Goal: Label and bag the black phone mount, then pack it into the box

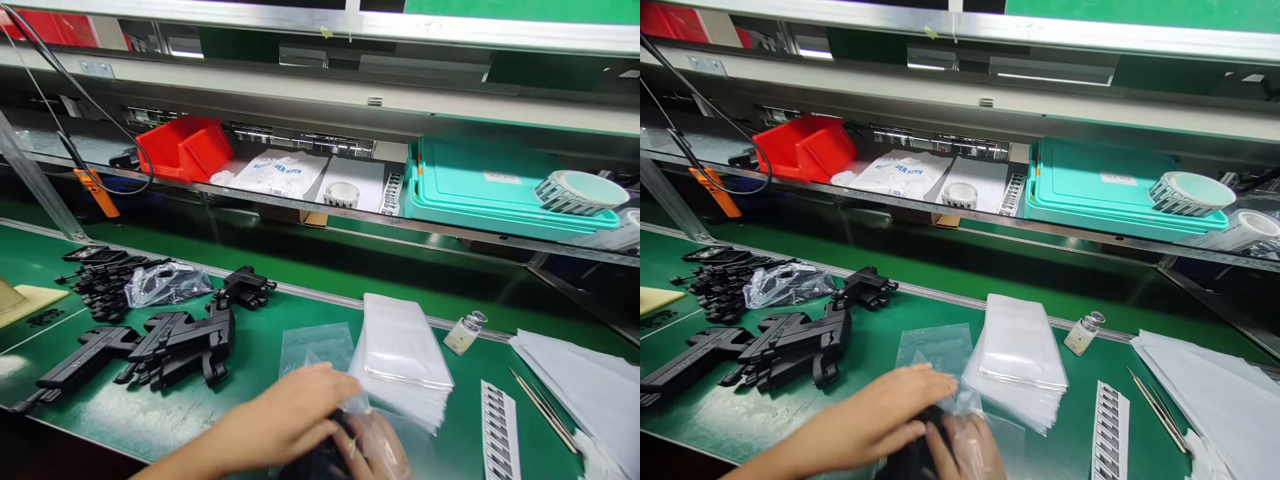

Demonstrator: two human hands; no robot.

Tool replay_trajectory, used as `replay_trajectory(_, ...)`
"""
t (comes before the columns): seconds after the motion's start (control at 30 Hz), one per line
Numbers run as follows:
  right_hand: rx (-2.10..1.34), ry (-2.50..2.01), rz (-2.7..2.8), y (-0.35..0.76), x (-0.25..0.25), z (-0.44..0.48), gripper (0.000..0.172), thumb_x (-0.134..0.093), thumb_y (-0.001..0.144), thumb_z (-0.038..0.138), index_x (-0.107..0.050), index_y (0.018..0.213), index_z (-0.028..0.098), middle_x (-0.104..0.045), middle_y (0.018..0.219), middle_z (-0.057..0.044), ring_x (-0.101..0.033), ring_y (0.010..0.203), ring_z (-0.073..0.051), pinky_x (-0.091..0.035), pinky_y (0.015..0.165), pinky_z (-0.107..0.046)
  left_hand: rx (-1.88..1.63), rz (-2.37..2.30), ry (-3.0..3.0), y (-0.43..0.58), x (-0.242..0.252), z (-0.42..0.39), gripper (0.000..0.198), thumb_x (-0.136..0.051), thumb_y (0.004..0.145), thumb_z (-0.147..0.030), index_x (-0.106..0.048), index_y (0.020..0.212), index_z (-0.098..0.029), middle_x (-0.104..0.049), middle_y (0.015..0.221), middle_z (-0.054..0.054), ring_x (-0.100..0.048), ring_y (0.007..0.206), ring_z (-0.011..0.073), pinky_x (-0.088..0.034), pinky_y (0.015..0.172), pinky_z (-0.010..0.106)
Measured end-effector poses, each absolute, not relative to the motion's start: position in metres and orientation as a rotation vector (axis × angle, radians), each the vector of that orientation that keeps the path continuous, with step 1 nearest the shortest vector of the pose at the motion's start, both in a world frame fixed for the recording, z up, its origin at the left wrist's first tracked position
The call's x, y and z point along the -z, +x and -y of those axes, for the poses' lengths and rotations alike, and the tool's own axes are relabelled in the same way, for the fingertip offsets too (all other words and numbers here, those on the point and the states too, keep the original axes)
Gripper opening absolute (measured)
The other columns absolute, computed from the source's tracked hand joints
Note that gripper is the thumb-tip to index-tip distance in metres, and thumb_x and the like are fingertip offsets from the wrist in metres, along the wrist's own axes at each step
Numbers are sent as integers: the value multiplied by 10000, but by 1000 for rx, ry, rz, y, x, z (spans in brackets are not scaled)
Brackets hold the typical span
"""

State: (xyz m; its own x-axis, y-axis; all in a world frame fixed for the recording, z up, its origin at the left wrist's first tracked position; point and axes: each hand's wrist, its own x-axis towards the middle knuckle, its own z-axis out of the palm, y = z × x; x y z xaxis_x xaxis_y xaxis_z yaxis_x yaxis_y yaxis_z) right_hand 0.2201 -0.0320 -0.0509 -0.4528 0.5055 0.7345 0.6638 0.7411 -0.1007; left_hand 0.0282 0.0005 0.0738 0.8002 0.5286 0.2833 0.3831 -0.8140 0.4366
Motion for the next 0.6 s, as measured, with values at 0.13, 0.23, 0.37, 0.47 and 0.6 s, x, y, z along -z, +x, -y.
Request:
replay_trajectory(0.13, 308, -687, 2228, 195, 24, 43, 324, -430, 977, 316, -723, 863, 238, -722, 671, 46, -674, 552, -128, -609, 568, -206, 116, -547, 2570, 17, -74, -22, 381, -700, 727, -459, -698, 1025, -223, -758, 832, 46, -726, 759, 279, -575, 746, 370)
replay_trajectory(0.23, 220, -599, 2323, 205, -2, 38, 317, -486, 962, 430, -704, 1019, 207, -756, 890, -5, -710, 814, -153, -605, 815, -281, 72, -427, 2279, 20, -55, -29, 481, -730, 657, -520, -696, 1024, -211, -751, 903, 40, -712, 800, 278, -558, 709, 330)
replay_trajectory(0.37, -191, -1100, 1875, 269, -17, 32, 479, -513, 928, 540, -558, 1293, 234, -676, 1167, -112, -656, 1069, -237, -577, 881, -392, -380, -768, 1772, 9, -32, -29, 561, -734, 672, -444, -630, 1163, -192, -703, 1128, 46, -650, 1026, 291, -512, 883, 350)
replay_trajectory(0.47, -258, -1247, 1457, 294, -17, 45, 362, -377, 1010, 379, -503, 1334, 280, -640, 1168, -94, -652, 1032, -216, -582, 825, -386, -637, -942, 1526, 10, -19, -25, 662, -692, 711, -421, -530, 1296, -159, -635, 1269, 102, -593, 1155, 311, -458, 990, 390)
replay_trajectory(0.6, -221, -1120, 1995, 266, -27, 58, 424, -572, 922, 438, -553, 1314, 278, -592, 1297, -105, -537, 1205, -288, -460, 1018, -485, -554, -1085, 1669, 35, -10, -9, 1040, -747, 664, -319, -183, 1528, -195, -625, 1282, 114, -632, 1104, 294, -490, 959, 399)
